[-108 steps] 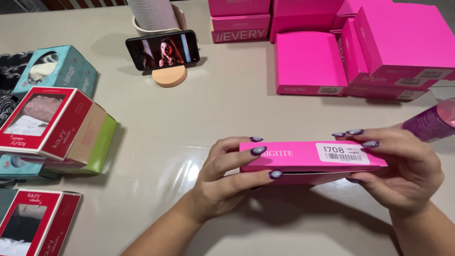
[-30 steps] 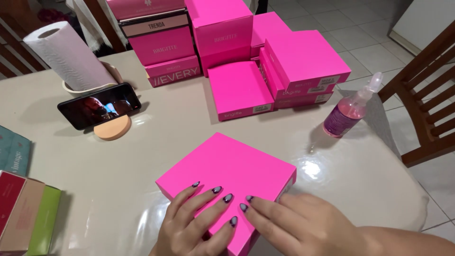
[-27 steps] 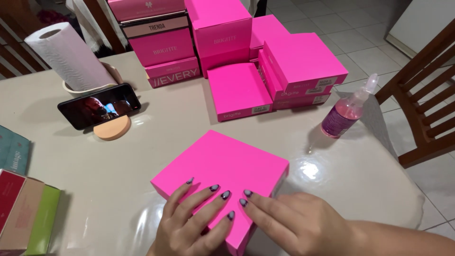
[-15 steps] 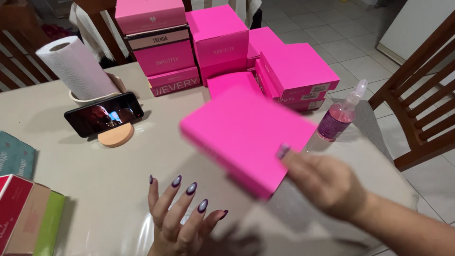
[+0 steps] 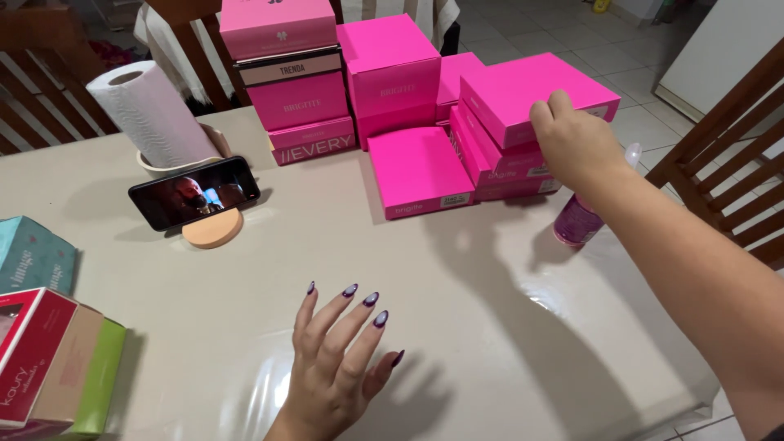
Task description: Spraying a black bra with fragrance and folding it into a pink gift box
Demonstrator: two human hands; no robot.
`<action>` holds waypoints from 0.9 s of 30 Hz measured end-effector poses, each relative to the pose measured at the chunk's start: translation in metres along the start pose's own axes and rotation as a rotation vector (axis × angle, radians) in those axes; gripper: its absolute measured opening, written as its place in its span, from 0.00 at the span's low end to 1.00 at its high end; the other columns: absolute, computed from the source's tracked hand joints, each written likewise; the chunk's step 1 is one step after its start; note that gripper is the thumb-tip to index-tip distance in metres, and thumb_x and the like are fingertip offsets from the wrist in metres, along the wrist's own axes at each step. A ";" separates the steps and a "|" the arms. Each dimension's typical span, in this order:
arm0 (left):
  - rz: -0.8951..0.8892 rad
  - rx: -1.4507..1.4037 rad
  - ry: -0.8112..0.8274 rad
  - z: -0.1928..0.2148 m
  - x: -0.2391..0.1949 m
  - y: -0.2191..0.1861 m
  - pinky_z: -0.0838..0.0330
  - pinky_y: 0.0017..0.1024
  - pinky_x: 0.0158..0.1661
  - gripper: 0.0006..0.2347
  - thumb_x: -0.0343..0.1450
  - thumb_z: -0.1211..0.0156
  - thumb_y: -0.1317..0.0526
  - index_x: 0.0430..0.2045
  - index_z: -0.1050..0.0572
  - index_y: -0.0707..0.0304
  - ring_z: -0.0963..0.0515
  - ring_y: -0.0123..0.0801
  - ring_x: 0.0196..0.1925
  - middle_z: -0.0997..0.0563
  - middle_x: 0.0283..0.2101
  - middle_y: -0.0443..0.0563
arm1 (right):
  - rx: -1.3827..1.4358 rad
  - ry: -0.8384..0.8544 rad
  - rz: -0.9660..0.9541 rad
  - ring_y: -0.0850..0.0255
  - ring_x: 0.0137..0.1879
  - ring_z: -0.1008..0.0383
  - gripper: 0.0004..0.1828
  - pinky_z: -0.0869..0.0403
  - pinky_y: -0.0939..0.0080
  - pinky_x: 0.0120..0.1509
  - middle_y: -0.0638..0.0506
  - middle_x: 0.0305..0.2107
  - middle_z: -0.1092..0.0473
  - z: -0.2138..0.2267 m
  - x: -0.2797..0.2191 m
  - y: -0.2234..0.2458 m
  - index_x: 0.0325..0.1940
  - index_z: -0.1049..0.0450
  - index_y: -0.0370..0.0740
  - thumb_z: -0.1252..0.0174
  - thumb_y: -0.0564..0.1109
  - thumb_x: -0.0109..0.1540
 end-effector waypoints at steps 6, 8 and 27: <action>0.005 -0.016 0.017 0.001 0.004 -0.002 0.38 0.61 0.60 0.15 0.71 0.44 0.56 0.48 0.34 0.61 0.29 0.47 0.57 0.27 0.51 0.54 | -0.007 0.110 -0.060 0.63 0.14 0.40 0.17 0.37 0.64 0.10 0.52 0.30 0.42 -0.015 0.003 0.010 0.36 0.39 0.41 0.42 0.33 0.48; 0.005 -0.013 0.017 0.001 0.004 -0.002 0.37 0.61 0.59 0.14 0.71 0.44 0.57 0.48 0.34 0.62 0.28 0.47 0.57 0.28 0.51 0.54 | 0.048 0.162 -0.065 0.60 0.15 0.36 0.16 0.36 0.62 0.12 0.50 0.29 0.41 -0.014 0.003 0.012 0.36 0.39 0.40 0.43 0.31 0.48; 0.031 -0.039 0.048 -0.005 -0.002 0.002 0.37 0.58 0.60 0.13 0.71 0.47 0.58 0.47 0.32 0.64 0.28 0.49 0.57 0.29 0.51 0.55 | 1.693 0.395 -1.174 0.47 0.52 0.37 0.23 0.36 0.39 0.59 0.41 0.45 0.37 0.025 -0.108 -0.036 0.69 0.48 0.48 0.68 0.44 0.69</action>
Point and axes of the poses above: each hand's wrist, its own x-axis towards the middle knuckle, its own z-axis out of the back of the hand, y = z × x, the point moved 3 cm from there along x, towards the middle knuckle
